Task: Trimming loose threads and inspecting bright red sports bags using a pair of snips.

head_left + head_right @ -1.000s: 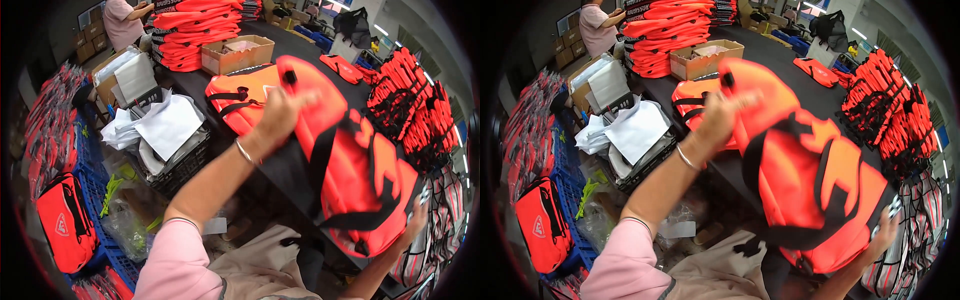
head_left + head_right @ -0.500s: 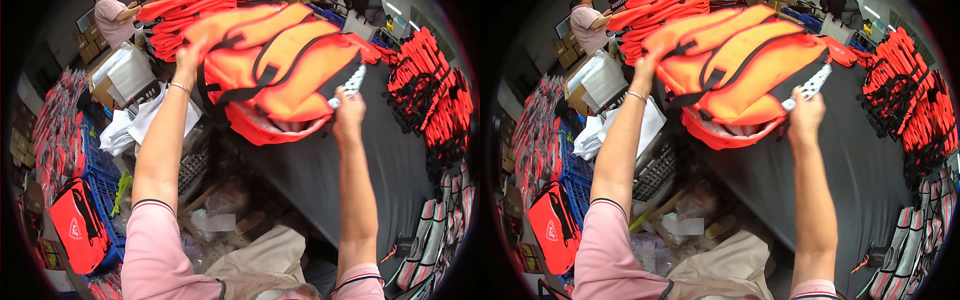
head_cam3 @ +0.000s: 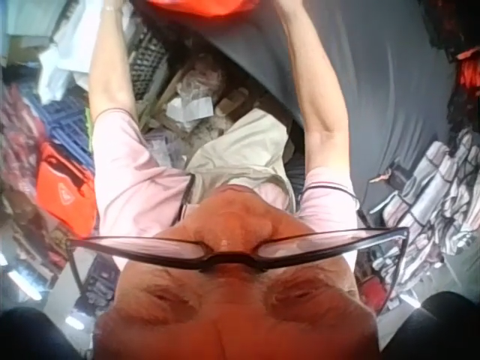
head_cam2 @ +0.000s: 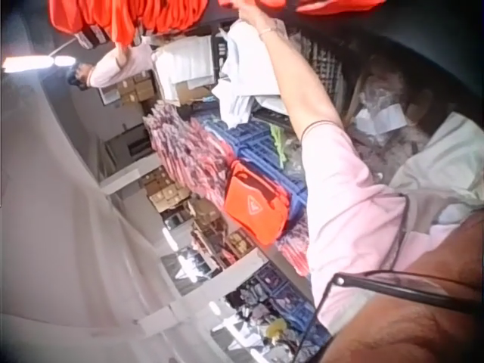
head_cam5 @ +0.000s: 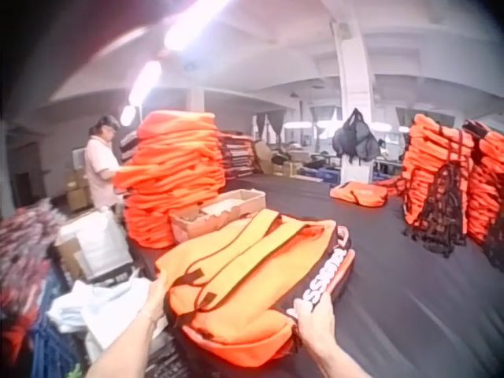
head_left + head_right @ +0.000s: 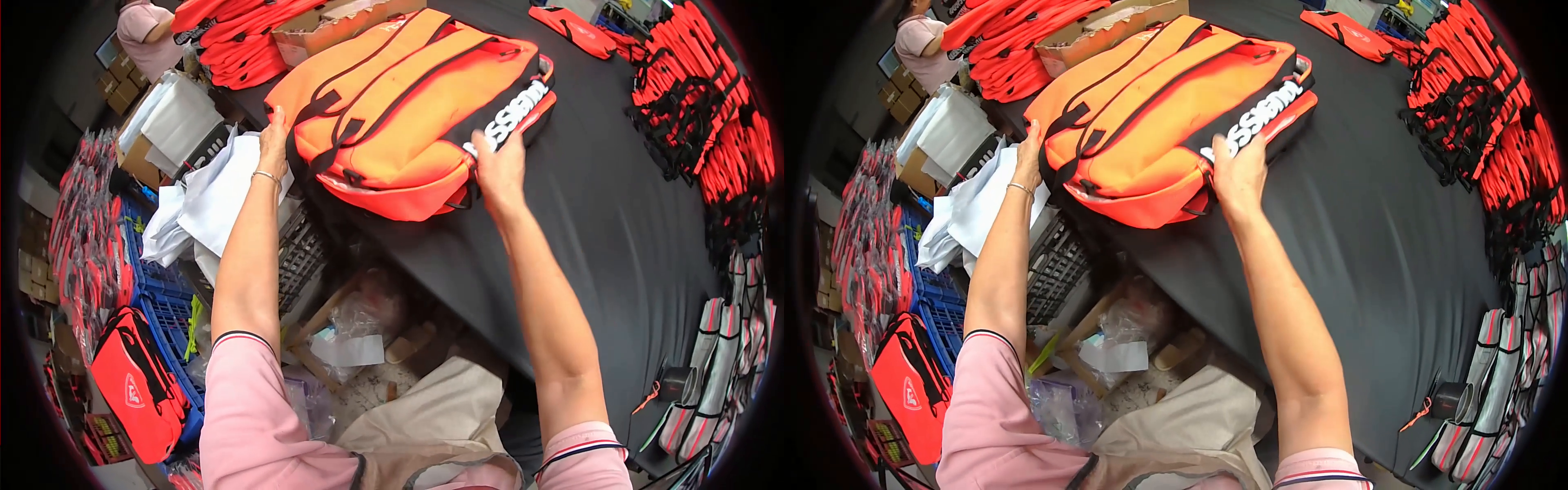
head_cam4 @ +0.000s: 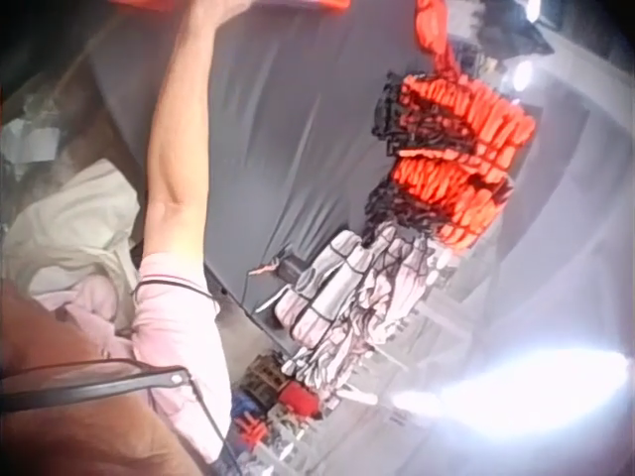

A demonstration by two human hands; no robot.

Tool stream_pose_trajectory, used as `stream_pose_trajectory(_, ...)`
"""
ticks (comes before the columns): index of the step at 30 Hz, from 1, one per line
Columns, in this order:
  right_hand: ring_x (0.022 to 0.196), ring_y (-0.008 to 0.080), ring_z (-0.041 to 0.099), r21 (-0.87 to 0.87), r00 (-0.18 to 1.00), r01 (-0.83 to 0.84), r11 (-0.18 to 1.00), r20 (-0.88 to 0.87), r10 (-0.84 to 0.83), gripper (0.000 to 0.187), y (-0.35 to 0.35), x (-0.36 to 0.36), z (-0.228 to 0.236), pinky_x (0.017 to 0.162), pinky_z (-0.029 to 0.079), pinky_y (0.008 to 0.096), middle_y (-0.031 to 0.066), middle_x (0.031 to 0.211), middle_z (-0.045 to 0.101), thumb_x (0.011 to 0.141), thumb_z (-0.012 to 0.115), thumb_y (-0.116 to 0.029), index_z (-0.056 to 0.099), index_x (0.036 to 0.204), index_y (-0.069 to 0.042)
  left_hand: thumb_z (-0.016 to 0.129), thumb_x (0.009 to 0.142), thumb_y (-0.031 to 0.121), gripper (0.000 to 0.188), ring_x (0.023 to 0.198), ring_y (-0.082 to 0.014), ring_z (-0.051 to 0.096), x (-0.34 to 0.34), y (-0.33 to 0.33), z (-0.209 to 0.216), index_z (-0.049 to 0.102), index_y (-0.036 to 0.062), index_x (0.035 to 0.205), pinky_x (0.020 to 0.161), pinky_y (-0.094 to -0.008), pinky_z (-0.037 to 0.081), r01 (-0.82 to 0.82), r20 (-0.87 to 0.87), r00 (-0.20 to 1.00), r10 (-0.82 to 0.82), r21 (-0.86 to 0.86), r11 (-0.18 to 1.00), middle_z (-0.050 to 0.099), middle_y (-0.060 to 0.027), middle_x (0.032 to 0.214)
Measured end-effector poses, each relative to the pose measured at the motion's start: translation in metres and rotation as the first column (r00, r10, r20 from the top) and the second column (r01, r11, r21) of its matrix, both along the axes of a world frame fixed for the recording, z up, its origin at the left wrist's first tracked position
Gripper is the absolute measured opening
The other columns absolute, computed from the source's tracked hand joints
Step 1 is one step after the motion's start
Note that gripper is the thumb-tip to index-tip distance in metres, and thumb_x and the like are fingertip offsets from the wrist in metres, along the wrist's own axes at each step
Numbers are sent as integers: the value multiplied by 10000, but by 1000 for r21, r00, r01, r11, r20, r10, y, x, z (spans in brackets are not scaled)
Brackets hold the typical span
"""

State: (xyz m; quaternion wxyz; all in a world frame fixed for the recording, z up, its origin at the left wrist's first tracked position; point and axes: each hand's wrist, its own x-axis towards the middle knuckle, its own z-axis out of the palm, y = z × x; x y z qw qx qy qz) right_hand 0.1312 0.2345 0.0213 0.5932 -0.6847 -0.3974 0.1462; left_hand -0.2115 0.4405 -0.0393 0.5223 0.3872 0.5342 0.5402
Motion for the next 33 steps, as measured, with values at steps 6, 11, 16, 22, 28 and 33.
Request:
stream_pose_trajectory(6, 949, 242, 635, -173, 994, -75, 982, -87, 60, 465, -8, 4, -4, 866, 482, 360, 158, 1048, 660, 831, 716, -230, 537, 1157, 50, 538, 913, 564, 798, 1284, -300, 492, 9, -16, 7, 517, -146, 1277, 1025, -374, 390, -172, -232, 957, 176, 34, 984, 533, -255, 1351)
stream_pose_trajectory(11, 1141, 273, 554, -149, 997, 52, 987, -42, -59, 752, -24, 26, -2, 966, 451, 363, 210, 1300, 518, 852, 728, -337, 382, 1386, 62, 584, 917, 523, 745, 1326, -290, 422, 19, -52, 27, 438, -30, 1395, 1086, -405, 325, -4, -156, 988, -6, -63, 998, 462, -205, 1427)
stream_pose_trajectory(16, 991, 221, 579, -82, 991, 39, 996, 132, -28, 612, -82, 9, 43, 884, 480, 356, 176, 1325, 470, 929, 624, -303, 389, 1413, -9, 662, 872, 218, 395, 1213, -332, 513, 28, -119, 82, 623, 25, 1214, 1029, -413, 403, 164, -616, 518, 593, 752, 638, 587, -192, 1265)
stream_pose_trajectory(22, 750, 133, 541, -64, 965, -96, 993, 237, 109, 515, -142, -1, 38, 747, 500, 286, 152, 1284, 459, 898, 613, -30, 421, 1376, -18, 697, 776, 47, 308, 1251, -299, 496, 69, -182, 135, 739, 191, 1045, 1056, -430, 390, 871, -904, 386, 184, 423, 251, 649, -30, 1202)
stream_pose_trajectory(28, 713, 124, 551, -185, 971, -104, 977, 192, 140, 513, -182, -5, 31, 718, 506, 285, 136, 1347, 424, 902, 588, -6, 410, 1382, -29, 676, 811, 76, 123, 1044, -243, 606, 74, -171, 127, 691, 88, 932, 1005, -424, 423, 948, -932, 262, 250, 297, 117, 664, -26, 1054)
stream_pose_trajectory(33, 680, 89, 534, -208, 983, -77, 975, 146, 108, 521, -226, 2, 18, 697, 489, 252, 132, 1349, 448, 906, 567, -1, 405, 1399, -39, 664, 825, 83, 84, 919, -229, 616, 66, -182, 122, 617, 74, 895, 939, -395, 417, 893, -873, 353, 337, 422, 159, 645, -46, 913)
